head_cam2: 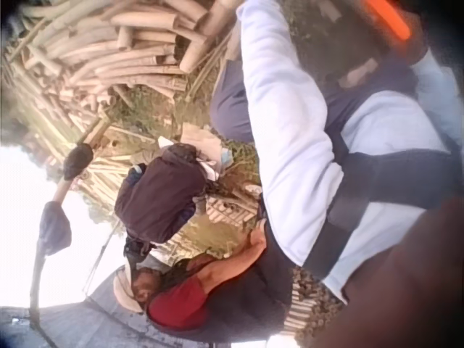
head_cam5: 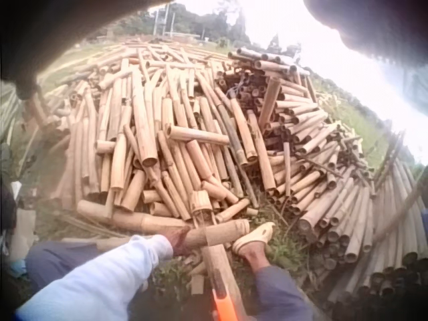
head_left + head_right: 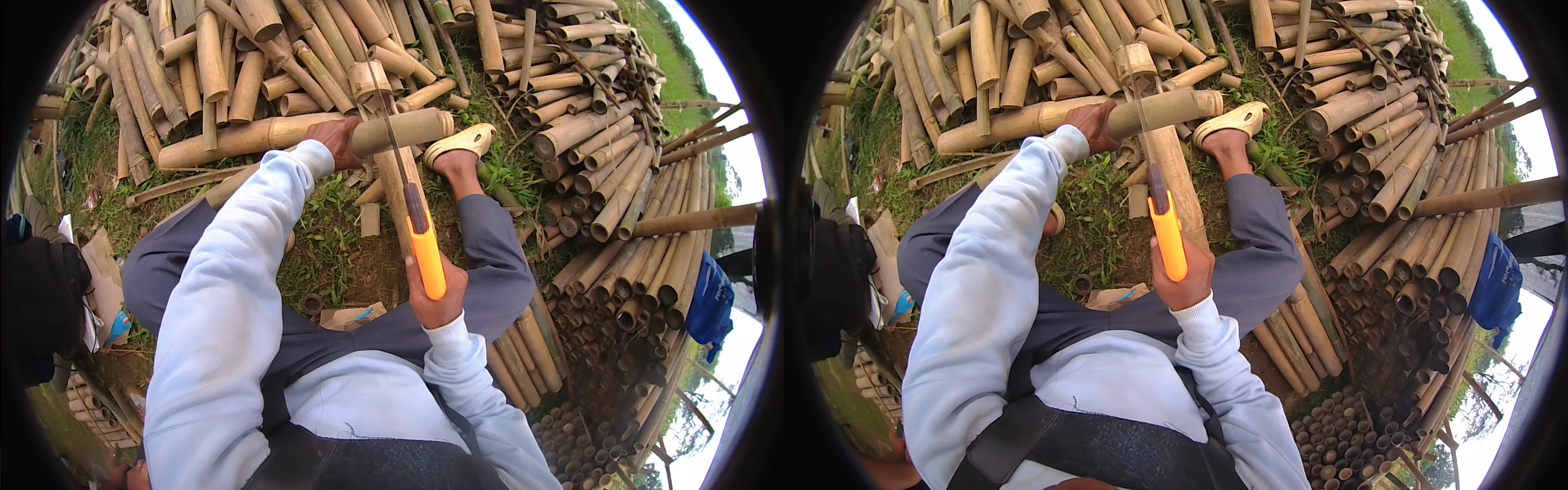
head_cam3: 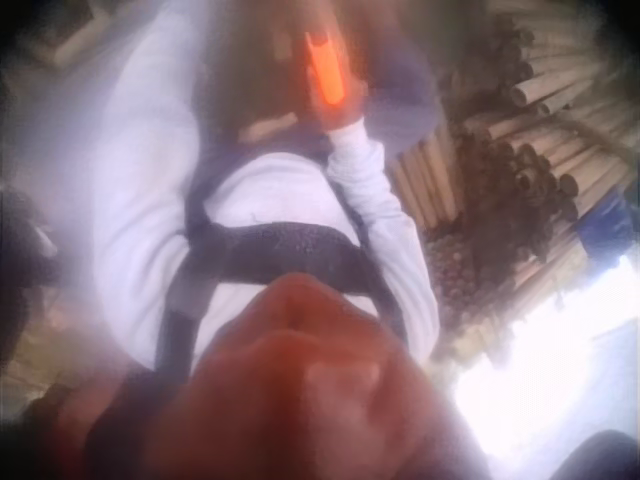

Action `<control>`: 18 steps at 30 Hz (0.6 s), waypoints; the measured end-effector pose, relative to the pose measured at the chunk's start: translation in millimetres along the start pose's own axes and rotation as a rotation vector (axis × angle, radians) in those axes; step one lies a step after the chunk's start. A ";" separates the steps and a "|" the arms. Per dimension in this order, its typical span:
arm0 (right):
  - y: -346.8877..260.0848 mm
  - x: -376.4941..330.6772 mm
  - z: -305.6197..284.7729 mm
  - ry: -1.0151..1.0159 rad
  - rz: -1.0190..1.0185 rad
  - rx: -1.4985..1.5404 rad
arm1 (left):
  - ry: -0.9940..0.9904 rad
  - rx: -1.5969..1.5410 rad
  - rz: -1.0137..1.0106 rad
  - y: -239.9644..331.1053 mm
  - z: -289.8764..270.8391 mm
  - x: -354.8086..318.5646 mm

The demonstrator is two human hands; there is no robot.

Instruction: The person sits on the ground and uses a hand saw to cut bamboo poles into shorter sections. They hold the bamboo with one hand and saw with the other, then place the cut pieces aside.

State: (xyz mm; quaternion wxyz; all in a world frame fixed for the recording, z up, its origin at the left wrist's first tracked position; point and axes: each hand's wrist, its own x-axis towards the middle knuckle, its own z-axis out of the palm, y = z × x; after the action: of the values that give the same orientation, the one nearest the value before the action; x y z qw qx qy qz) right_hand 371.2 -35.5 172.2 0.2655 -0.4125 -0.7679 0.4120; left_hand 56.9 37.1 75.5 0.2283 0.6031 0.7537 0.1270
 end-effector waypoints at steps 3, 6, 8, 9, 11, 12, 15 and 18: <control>-1.6 28.1 14.2 -0.007 0.024 0.034 | -0.026 0.051 -0.003 8.9 13.4 -5.9; -0.9 -3.6 -2.4 0.023 0.088 0.027 | 0.021 0.025 -0.073 -5.5 7.4 10.1; 0.2 -45.2 -19.0 0.054 -0.004 -0.016 | 0.048 0.039 -0.068 -19.2 -3.0 23.8; -0.1 -50.6 -23.2 0.025 0.012 -0.030 | 0.049 0.051 -0.057 -22.0 -3.8 25.0; -3.9 -57.4 -27.3 -0.015 0.051 -0.058 | 0.044 0.046 -0.095 -23.8 -0.4 20.6; -5.7 -44.7 -22.4 0.025 -0.012 0.017 | 0.069 0.041 -0.106 -23.2 -6.1 20.5; 2.0 6.6 0.2 0.024 -0.035 0.051 | -0.022 0.037 0.044 9.1 -13.3 -3.1; 2.0 53.6 14.2 0.062 -0.005 0.104 | -0.089 0.081 0.059 12.6 24.2 -0.4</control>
State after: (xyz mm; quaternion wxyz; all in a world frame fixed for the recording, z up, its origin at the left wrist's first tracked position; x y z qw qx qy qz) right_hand 333.6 5.0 166.7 0.3113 -0.4091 -0.7378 0.4376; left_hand 79.7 37.7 60.6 0.2330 0.6390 0.7291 0.0763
